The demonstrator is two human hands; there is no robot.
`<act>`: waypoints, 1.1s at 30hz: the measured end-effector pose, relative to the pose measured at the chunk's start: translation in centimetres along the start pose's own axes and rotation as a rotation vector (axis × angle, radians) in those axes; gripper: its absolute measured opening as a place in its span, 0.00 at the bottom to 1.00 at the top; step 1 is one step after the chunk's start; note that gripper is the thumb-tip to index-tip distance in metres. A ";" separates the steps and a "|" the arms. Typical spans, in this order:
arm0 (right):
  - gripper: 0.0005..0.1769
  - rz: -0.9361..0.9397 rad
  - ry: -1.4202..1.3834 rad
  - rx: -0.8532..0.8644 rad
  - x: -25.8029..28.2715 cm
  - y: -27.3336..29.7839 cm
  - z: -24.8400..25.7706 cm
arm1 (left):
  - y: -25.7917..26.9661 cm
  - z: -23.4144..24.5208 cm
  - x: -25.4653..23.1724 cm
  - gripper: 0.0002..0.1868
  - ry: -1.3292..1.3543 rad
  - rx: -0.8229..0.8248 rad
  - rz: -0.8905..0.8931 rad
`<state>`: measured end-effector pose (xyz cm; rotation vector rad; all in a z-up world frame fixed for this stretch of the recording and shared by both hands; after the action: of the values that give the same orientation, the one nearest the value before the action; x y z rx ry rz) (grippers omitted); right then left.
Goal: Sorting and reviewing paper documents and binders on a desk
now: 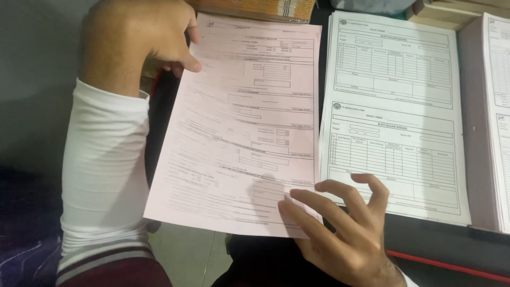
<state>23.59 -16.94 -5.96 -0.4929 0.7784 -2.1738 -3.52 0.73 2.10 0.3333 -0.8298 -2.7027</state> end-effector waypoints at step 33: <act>0.19 0.134 -0.232 0.327 -0.5 0.4 -1.1 | -3.7 -1.8 1.4 0.35 -0.104 -0.281 -0.098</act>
<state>23.46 -16.35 -7.10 -0.4963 0.3121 -2.0221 -5.09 2.26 -1.64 0.1747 -0.4592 -2.8993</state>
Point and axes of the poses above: each hand's wrist, its own y-axis away from the middle knuckle, its own z-axis out of the back of the hand, x = y × z, the point moved 1 cm from there along -y, towards the middle knuckle, and after that the axes turned 4 degrees about y, right-handed, at the moved point
